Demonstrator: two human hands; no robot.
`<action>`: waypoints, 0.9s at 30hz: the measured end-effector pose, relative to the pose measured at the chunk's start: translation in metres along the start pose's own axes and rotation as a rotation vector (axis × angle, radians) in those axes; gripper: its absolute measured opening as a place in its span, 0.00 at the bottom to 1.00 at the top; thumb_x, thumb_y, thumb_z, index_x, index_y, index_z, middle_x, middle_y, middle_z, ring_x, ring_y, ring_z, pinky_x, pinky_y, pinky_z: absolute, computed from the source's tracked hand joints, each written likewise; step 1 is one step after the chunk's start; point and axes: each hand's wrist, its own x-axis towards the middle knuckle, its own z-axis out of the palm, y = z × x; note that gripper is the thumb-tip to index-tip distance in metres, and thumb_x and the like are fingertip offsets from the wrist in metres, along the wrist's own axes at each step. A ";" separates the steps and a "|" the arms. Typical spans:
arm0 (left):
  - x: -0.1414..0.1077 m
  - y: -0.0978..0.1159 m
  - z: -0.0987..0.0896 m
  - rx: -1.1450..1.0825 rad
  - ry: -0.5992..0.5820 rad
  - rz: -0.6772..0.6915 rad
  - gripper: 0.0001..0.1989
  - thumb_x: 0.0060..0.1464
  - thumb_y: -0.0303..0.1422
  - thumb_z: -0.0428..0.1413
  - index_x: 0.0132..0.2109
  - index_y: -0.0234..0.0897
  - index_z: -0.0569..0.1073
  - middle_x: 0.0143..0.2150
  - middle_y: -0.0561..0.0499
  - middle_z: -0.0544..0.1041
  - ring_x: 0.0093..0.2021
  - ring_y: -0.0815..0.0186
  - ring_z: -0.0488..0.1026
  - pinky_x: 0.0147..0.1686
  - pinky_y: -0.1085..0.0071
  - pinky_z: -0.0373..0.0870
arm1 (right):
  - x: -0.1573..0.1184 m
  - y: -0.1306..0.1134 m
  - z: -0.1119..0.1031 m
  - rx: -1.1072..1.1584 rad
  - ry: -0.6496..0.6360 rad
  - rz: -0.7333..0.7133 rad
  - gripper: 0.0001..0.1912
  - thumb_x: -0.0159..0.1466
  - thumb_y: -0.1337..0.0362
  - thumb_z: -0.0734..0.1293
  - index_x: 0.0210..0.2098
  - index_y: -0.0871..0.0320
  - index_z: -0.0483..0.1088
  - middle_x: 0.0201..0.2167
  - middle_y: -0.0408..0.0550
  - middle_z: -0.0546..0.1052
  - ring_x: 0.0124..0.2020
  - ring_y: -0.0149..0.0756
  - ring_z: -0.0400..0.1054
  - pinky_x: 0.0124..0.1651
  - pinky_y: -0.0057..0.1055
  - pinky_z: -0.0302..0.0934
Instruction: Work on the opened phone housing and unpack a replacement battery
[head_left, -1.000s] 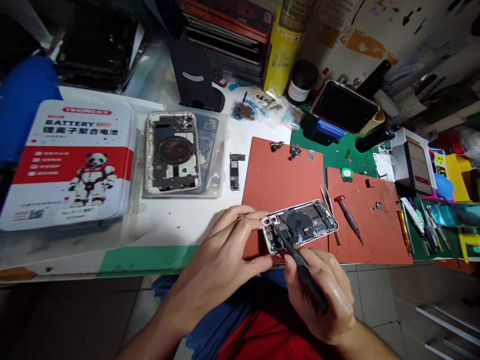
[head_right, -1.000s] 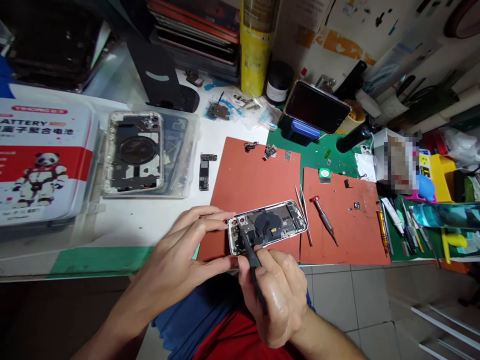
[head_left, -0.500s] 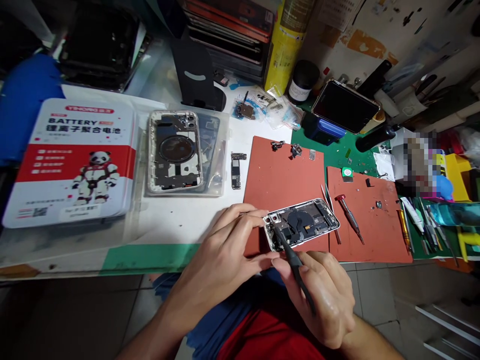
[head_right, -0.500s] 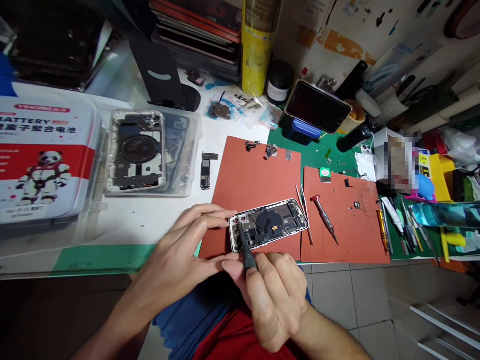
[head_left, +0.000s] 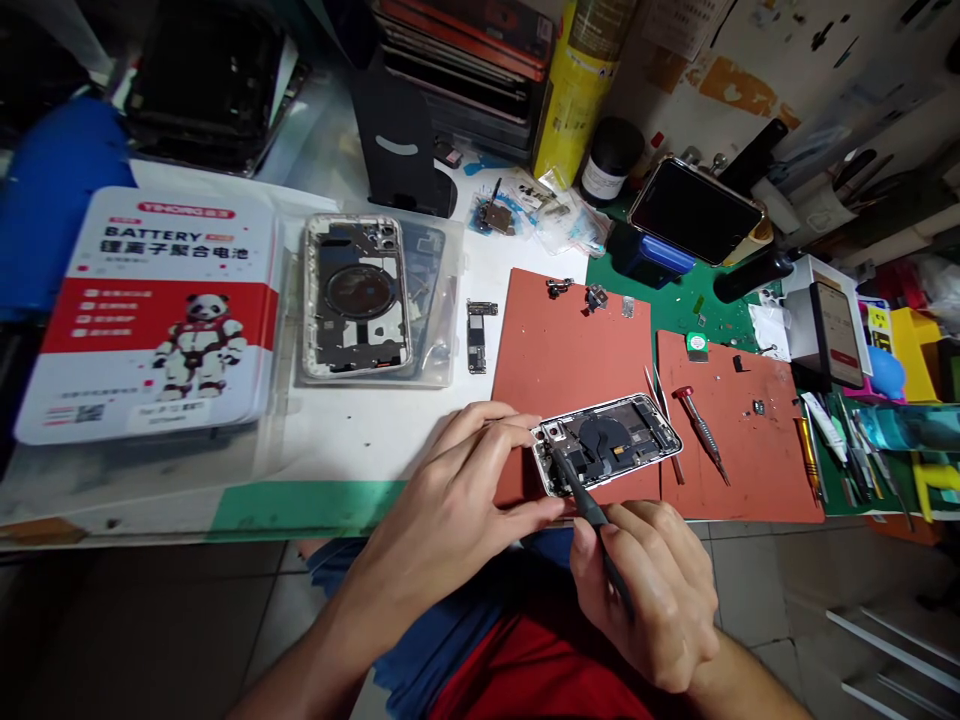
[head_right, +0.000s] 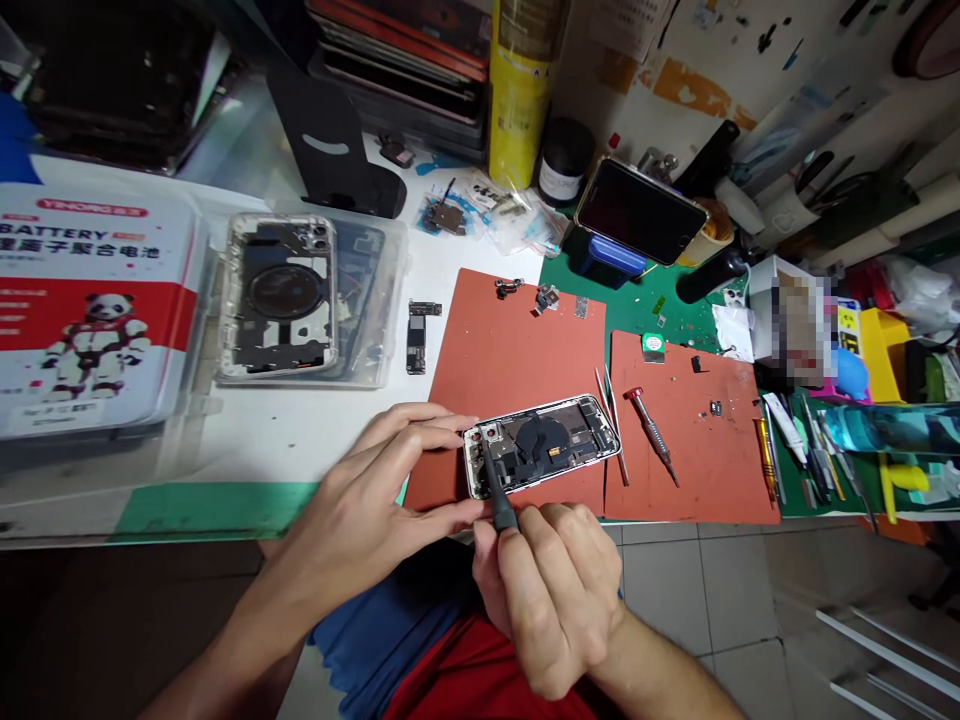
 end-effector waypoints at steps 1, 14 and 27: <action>0.000 0.000 0.000 0.001 -0.003 -0.002 0.22 0.62 0.37 0.69 0.58 0.41 0.70 0.58 0.43 0.77 0.61 0.52 0.74 0.60 0.52 0.76 | 0.000 -0.001 -0.001 0.011 0.003 0.016 0.09 0.64 0.76 0.74 0.39 0.62 0.72 0.28 0.50 0.80 0.28 0.38 0.76 0.26 0.35 0.74; 0.003 0.004 -0.001 0.012 0.003 0.005 0.24 0.59 0.29 0.68 0.60 0.40 0.71 0.57 0.43 0.77 0.60 0.52 0.75 0.59 0.53 0.76 | 0.012 0.000 -0.011 0.121 -0.154 0.209 0.22 0.65 0.79 0.71 0.55 0.61 0.66 0.40 0.56 0.82 0.38 0.42 0.80 0.36 0.39 0.79; 0.007 0.005 -0.003 0.058 0.012 0.106 0.24 0.60 0.26 0.67 0.61 0.33 0.73 0.56 0.43 0.81 0.59 0.53 0.73 0.60 0.53 0.76 | 0.009 -0.004 -0.009 0.096 -0.128 0.223 0.23 0.66 0.79 0.72 0.58 0.63 0.66 0.37 0.54 0.82 0.34 0.42 0.77 0.34 0.40 0.78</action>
